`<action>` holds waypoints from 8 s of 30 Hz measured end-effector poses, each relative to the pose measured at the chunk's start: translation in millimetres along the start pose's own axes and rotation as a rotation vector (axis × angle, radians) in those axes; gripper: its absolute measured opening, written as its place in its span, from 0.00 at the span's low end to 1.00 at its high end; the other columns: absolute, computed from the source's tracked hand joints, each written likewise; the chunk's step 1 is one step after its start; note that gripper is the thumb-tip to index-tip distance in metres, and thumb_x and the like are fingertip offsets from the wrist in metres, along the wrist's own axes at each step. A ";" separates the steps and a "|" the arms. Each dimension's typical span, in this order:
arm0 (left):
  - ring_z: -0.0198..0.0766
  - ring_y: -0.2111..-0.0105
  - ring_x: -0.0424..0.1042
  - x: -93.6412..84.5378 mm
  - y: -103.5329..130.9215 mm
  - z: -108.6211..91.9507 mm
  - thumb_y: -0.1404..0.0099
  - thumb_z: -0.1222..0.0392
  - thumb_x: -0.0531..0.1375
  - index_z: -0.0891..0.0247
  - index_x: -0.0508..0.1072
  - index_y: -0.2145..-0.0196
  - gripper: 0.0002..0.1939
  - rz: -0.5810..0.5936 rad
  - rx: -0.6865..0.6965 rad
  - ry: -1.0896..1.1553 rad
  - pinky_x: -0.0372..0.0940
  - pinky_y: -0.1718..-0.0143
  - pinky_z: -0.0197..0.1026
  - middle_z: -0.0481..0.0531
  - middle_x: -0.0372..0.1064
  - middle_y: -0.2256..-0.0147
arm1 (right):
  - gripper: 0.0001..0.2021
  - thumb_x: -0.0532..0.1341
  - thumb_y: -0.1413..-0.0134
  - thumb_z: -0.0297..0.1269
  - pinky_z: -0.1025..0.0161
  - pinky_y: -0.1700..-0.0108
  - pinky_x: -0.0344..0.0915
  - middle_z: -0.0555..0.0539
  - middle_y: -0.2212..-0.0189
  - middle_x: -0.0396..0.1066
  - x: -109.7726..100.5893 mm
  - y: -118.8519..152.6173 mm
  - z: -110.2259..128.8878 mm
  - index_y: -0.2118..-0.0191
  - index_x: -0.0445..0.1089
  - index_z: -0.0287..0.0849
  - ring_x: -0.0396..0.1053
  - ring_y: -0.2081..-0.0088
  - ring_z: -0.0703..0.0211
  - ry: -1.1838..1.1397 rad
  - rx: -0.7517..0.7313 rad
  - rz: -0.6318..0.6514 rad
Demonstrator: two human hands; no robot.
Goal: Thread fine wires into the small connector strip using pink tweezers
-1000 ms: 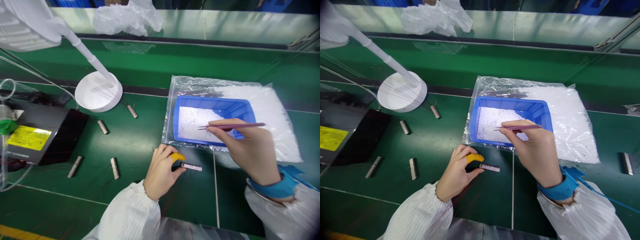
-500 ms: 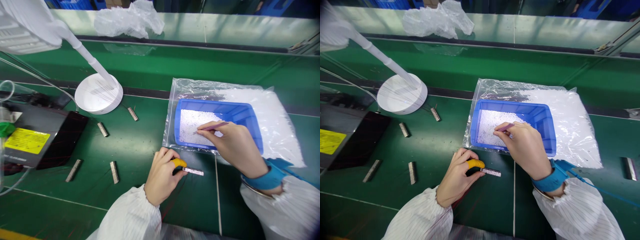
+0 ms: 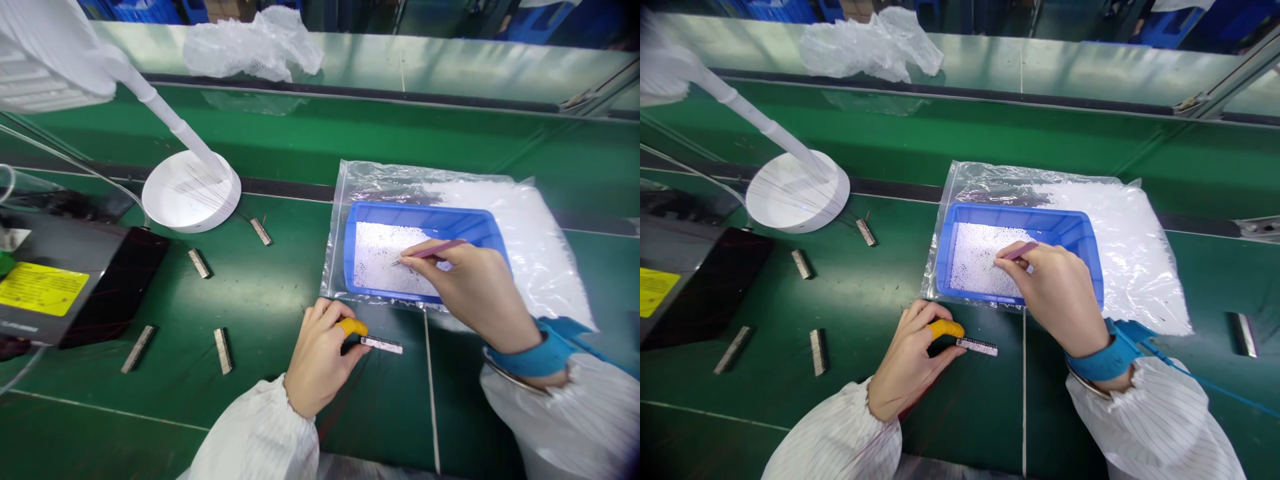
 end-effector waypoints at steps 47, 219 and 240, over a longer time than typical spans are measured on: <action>0.34 0.55 0.60 6.6 -5.8 3.8 0.43 0.55 0.66 0.63 0.75 0.63 0.11 0.096 -0.081 -0.077 0.55 0.57 0.39 0.48 0.65 0.56 | 0.08 0.62 0.49 0.27 0.71 0.60 0.64 0.60 0.64 0.72 10.0 77.8 58.9 0.62 0.71 0.44 0.69 0.64 0.78 -0.364 -0.202 0.021; 0.34 0.55 0.58 3.3 -7.0 -2.4 0.42 0.56 0.65 0.63 0.73 0.63 0.10 0.114 -0.067 -0.062 0.55 0.55 0.40 0.48 0.65 0.57 | 0.11 0.63 0.50 0.24 0.69 0.60 0.64 0.58 0.63 0.72 4.5 85.6 54.6 0.60 0.70 0.45 0.69 0.63 0.76 -0.367 -0.162 0.009; 0.34 0.55 0.57 5.2 -7.1 1.8 0.42 0.57 0.65 0.59 0.73 0.61 0.11 0.150 -0.136 -0.010 0.52 0.54 0.40 0.46 0.64 0.57 | 0.11 0.63 0.49 0.25 0.71 0.61 0.64 0.57 0.63 0.72 -1.7 88.8 41.1 0.59 0.70 0.44 0.67 0.63 0.77 -0.368 -0.136 -0.048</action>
Point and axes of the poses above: each hand's wrist, its own y-axis away from the middle knuckle, its own x-axis out of the palm, z = x × y, the point moved 8 cm from there along -y, towards the middle knuckle
